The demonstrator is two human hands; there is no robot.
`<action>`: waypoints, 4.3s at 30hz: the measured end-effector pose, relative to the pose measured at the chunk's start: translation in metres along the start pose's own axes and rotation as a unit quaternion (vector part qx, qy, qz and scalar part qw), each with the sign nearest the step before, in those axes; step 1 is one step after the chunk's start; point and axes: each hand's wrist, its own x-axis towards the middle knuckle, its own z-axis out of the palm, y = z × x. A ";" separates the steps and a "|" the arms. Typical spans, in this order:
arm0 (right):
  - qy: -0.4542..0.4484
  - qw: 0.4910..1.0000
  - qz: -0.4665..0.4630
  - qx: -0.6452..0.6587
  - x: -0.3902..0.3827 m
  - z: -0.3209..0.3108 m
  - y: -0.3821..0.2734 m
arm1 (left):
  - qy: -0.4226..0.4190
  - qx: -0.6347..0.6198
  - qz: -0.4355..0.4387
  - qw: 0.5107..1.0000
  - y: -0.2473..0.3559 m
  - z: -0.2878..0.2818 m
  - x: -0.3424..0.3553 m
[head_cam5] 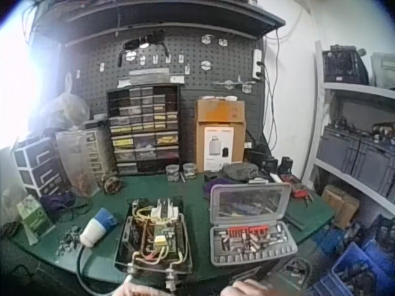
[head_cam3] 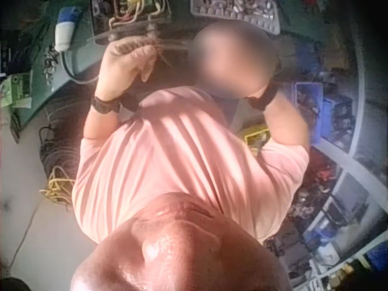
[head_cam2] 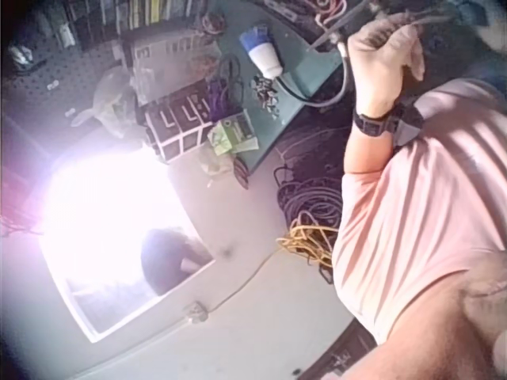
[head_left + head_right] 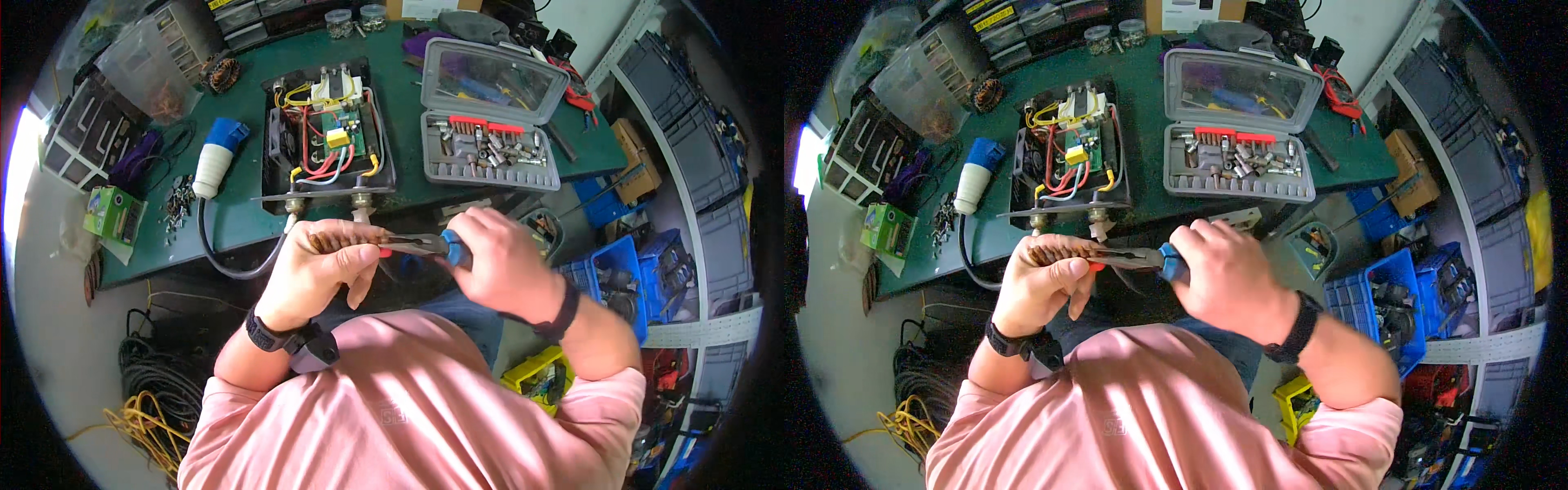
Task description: The person works on an open electronic control box, stripping a red wire with pliers and then using a screwdriver to tighten connections on the internal circuit board. They manipulate several wires and components within the housing throughout the process.
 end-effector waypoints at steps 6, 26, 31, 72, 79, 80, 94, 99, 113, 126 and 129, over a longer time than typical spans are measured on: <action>-0.011 0.986 0.072 0.151 -0.008 0.032 -0.003 | 0.012 -0.118 0.032 0.992 -0.018 0.004 0.001; -0.048 0.996 0.017 -0.066 0.000 -0.001 0.001 | 0.015 0.076 -0.037 0.996 0.002 -0.003 0.000; -0.084 0.984 0.001 -0.155 0.005 -0.015 -0.002 | 0.013 0.119 -0.046 0.992 0.005 -0.001 0.002; -0.071 0.994 0.078 0.004 -0.003 0.022 0.006 | 0.019 -0.078 0.054 0.995 -0.029 -0.004 0.009; -0.066 0.994 0.049 -0.065 -0.001 0.009 0.004 | -0.005 0.087 0.017 0.996 -0.016 -0.005 0.006; -0.066 0.993 0.045 -0.087 0.000 0.008 0.003 | 0.003 0.112 0.032 0.993 -0.017 -0.004 0.007; -0.061 0.966 0.006 -0.252 0.024 -0.011 -0.005 | 0.070 -0.006 0.034 0.997 -0.026 0.002 0.014; -0.047 0.963 0.002 -0.266 0.031 -0.011 -0.007 | 0.084 -0.095 0.033 0.991 -0.027 -0.001 0.016; -0.109 0.937 0.203 -0.263 0.078 -0.024 0.105 | 0.018 -0.149 0.069 0.986 -0.029 -0.012 0.006; -0.014 0.986 0.019 0.165 0.064 -0.010 0.012 | 0.013 -0.184 0.052 0.981 -0.039 -0.001 0.017; 0.012 0.973 -0.032 0.230 0.060 0.017 -0.012 | 0.002 -0.234 0.062 0.970 -0.041 0.000 0.020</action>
